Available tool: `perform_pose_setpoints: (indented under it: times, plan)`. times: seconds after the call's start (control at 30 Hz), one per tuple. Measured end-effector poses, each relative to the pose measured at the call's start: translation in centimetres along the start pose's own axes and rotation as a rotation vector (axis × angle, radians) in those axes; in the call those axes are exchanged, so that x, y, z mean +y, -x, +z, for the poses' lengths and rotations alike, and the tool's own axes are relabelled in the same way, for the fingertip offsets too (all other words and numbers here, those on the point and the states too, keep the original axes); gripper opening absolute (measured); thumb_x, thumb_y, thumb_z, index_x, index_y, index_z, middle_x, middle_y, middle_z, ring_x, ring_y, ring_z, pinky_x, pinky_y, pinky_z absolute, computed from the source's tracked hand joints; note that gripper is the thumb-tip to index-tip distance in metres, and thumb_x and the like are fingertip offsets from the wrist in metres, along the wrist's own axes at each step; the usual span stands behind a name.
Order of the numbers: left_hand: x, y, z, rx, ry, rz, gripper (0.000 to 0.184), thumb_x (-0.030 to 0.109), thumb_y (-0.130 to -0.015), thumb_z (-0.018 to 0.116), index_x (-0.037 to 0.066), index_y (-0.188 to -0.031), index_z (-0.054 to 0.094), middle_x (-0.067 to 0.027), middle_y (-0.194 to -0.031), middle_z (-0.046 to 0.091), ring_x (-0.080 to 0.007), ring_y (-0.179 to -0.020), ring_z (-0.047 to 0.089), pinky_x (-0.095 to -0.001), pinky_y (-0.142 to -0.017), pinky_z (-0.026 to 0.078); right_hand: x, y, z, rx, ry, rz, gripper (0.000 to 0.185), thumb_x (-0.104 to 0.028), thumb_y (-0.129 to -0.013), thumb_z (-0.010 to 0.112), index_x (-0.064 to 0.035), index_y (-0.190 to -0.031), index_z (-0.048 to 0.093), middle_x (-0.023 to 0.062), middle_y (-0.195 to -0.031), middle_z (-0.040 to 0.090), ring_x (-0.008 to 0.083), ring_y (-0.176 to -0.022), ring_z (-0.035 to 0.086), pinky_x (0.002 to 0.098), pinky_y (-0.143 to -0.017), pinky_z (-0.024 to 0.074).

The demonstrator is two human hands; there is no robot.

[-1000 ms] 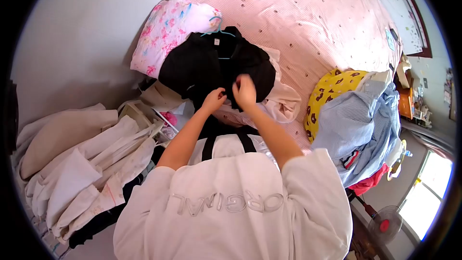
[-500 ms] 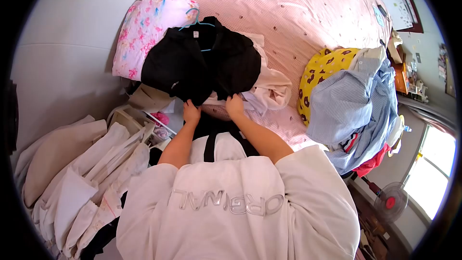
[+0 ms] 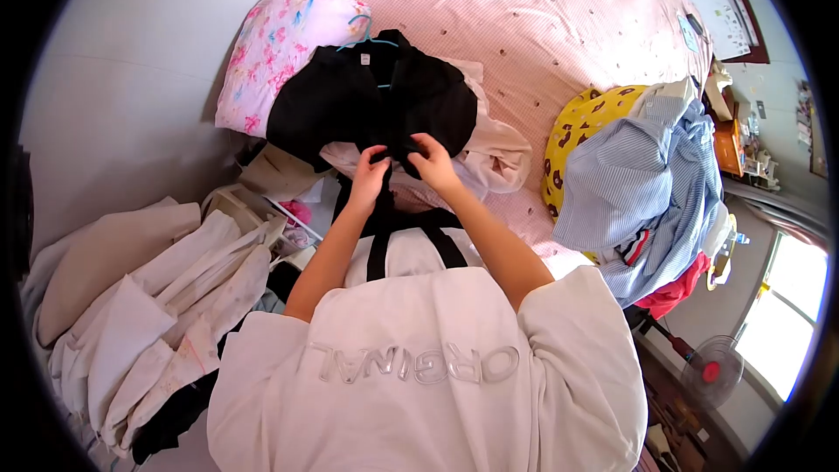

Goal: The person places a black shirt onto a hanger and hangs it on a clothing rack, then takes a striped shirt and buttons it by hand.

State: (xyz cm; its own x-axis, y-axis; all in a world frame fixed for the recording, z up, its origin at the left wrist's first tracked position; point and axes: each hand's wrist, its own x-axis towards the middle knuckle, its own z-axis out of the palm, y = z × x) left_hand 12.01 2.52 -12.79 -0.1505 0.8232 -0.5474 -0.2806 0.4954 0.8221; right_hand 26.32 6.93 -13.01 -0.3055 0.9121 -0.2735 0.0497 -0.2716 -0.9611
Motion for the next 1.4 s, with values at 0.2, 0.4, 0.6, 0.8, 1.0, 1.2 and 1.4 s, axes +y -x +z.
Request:
perform_pose_setpoints:
  times: [0.2, 0.4, 0.6, 0.8, 1.0, 1.2, 1.4]
  plan:
    - [0.8, 1.4, 0.5, 0.009, 0.387, 0.068, 0.02, 0.012, -0.082, 0.035, 0.006, -0.093, 0.05, -0.0009, -0.075, 0.049, -0.0095, -0.063, 0.045, -0.0216, -0.063, 0.038, -3.8, 2.0, 3.1, -0.345, 0.42, -0.284, 0.043, 0.006, -0.064, 0.044, 0.0054, -0.107, 0.044, 0.0142, -0.086, 0.049, 0.0253, -0.082, 0.051, 0.0309, -0.072, 0.0412]
    - [1.4, 1.2, 0.5, 0.166, 0.369, 0.049, 0.007, 0.016, -0.079, 0.051, 0.009, -0.079, 0.049, 0.0013, -0.072, 0.045, -0.0082, -0.068, 0.042, -0.0218, -0.062, 0.036, -6.6, 6.0, 4.0, -0.278, 0.637, -0.46, 0.034, 0.005, -0.065, 0.044, 0.0048, -0.099, 0.048, 0.0225, -0.1, 0.047, 0.0366, -0.092, 0.047, 0.0371, -0.079, 0.0403]
    - [2.3, 0.8, -0.8, 0.092, 0.668, 0.008, 0.006, 0.014, -0.083, 0.051, 0.009, -0.087, 0.05, -0.0011, -0.083, 0.051, -0.0116, -0.079, 0.051, -0.025, -0.071, 0.043, -4.2, 5.6, 1.2, -0.247, 0.021, 0.587, 0.024, -0.018, -0.082, 0.043, -0.006, -0.102, 0.052, 0.0037, -0.089, 0.058, 0.0114, -0.071, 0.056, 0.0217, -0.058, 0.0442]
    - [3.4, 1.2, -1.1, -0.058, 0.653, 0.058, 0.015, 0.015, -0.085, 0.048, 0.006, -0.097, 0.052, -0.0031, -0.091, 0.054, -0.0136, -0.083, 0.054, -0.0266, -0.075, 0.045, -4.6, 5.8, 1.6, -0.344, -0.286, 0.724, 0.028, -0.029, -0.083, 0.045, -0.0044, -0.093, 0.054, 0.0017, -0.083, 0.06, 0.0093, -0.067, 0.055, 0.0233, -0.053, 0.0427]
    - [3.7, 0.7, -1.2, 0.115, 0.372, 0.145, 0.014, 0.015, -0.084, 0.051, 0.003, -0.089, 0.056, -0.0027, -0.086, 0.056, -0.012, -0.08, 0.054, -0.0238, -0.073, 0.043, -4.0, 5.3, 1.3, -0.441, -0.01, 0.578, 0.019, -0.021, -0.084, 0.048, -0.0037, -0.087, 0.054, 0.0005, -0.072, 0.058, 0.0055, -0.054, 0.049, 0.0165, -0.051, 0.0394]
    - [3.3, -1.0, -1.7, 0.287, 0.291, 0.16, 0.012, 0.015, -0.082, 0.054, 0.004, -0.087, 0.057, -0.0012, -0.083, 0.056, -0.0102, -0.076, 0.052, -0.0225, -0.071, 0.042, -4.4, 5.6, 1.1, -0.363, -0.339, 0.601, 0.013, -0.013, -0.084, 0.048, -0.0016, -0.086, 0.054, -0.0004, -0.064, 0.054, 0.0049, -0.049, 0.046, 0.0151, -0.047, 0.036]
    - [3.9, -1.8, -1.7, 0.24, 0.264, 0.092, 0.011, 0.014, -0.08, 0.057, 0.005, -0.086, 0.056, -0.0014, -0.083, 0.057, -0.0106, -0.077, 0.053, -0.0229, -0.069, 0.043, -3.4, 5.1, 0.5, -0.612, -0.675, 0.601, 0.013, -0.016, -0.082, 0.054, -0.0041, -0.076, 0.053, 0.0026, -0.062, 0.055, 0.0073, -0.048, 0.047, 0.0178, -0.045, 0.0373]
